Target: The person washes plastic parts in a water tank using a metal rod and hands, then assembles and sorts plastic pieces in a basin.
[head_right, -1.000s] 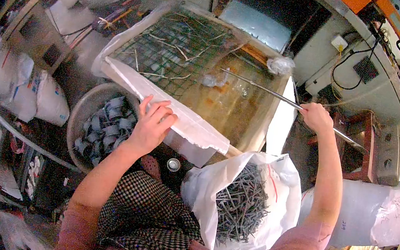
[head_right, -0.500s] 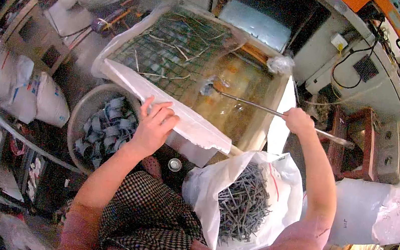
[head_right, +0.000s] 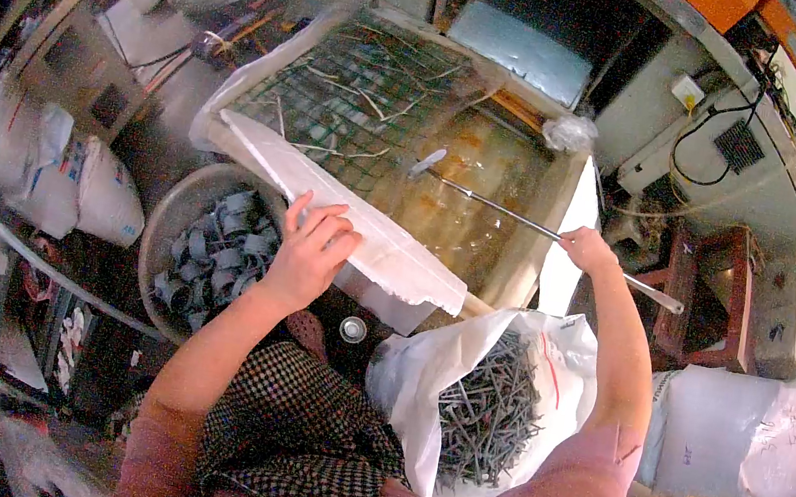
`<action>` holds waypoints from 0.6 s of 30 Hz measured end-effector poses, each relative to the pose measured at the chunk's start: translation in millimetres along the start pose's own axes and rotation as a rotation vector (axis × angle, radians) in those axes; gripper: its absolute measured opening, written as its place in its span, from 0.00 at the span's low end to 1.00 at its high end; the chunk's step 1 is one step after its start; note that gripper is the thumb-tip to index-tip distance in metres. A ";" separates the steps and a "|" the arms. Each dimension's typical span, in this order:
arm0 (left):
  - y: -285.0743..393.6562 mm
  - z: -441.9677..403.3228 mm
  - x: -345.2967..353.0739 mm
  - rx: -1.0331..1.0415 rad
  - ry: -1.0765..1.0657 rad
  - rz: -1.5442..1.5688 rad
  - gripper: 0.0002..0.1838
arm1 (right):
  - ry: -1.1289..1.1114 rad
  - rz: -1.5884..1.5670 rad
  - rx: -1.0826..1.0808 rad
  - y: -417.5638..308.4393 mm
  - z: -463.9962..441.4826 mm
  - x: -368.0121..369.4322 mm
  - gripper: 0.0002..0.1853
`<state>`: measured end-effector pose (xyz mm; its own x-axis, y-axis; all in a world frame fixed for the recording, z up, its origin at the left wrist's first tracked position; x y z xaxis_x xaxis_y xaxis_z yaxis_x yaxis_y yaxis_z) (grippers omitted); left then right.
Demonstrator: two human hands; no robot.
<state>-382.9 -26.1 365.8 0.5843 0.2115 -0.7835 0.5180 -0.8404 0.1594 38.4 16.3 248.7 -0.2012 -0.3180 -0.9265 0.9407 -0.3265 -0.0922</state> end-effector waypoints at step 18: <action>-0.9 5.1 1.9 0.018 -0.063 -0.010 0.14 | 0.045 0.001 -0.166 -16.0 -40.9 28.9 0.14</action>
<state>-385.5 -27.5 361.1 0.5384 0.1890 -0.8212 0.5125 -0.8470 0.1410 28.6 48.8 208.5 -0.1911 -0.2771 -0.9416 0.9739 -0.1732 -0.1467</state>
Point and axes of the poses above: each hand's wrist, its own z-axis away from the middle knuckle, its own x-axis out of the palm, y = z × x, the point moved 9 cm from there along -z, towards the middle knuckle, and after that the axes turned 5 degrees about x, right-handed, at the moved point
